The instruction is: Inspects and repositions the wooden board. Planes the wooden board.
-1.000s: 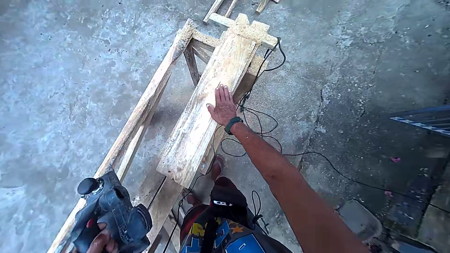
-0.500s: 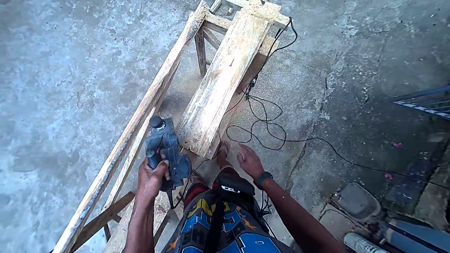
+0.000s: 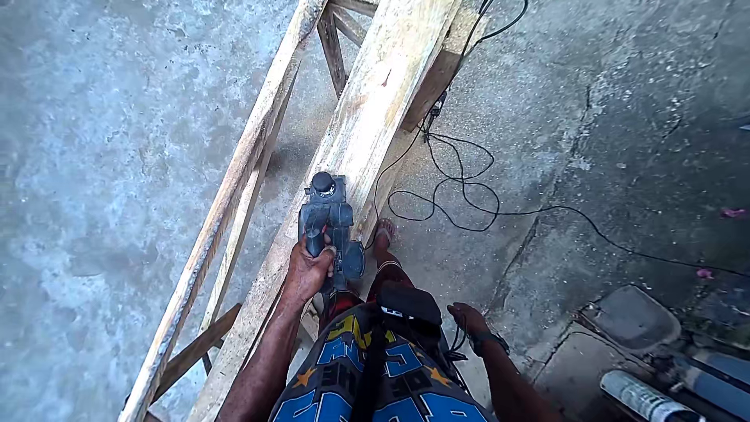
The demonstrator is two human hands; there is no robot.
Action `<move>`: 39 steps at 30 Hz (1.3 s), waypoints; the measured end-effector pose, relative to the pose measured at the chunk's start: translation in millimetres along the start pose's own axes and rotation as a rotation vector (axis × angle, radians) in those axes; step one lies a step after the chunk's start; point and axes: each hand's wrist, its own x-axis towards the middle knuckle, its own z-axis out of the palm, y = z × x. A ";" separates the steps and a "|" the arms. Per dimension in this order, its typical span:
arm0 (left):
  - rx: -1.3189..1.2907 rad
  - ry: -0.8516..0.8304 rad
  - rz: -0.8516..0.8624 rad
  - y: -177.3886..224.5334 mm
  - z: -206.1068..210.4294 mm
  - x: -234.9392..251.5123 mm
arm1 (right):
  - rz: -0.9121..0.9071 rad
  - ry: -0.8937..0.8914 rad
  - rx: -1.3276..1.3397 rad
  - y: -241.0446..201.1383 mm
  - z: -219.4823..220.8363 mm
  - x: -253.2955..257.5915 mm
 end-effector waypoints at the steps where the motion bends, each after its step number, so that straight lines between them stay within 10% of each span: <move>1: 0.003 0.008 0.003 1.9 4.1 4.2 | -0.018 0.026 0.073 -7.0 0.4 2.6; 13: 0.010 0.027 0.028 41.0 45.1 73.0 | -0.083 0.043 0.073 -62.8 -76.2 33.9; 39: 0.126 -0.086 0.111 156.3 132.4 282.1 | -0.002 0.039 0.272 -11.9 -131.9 60.4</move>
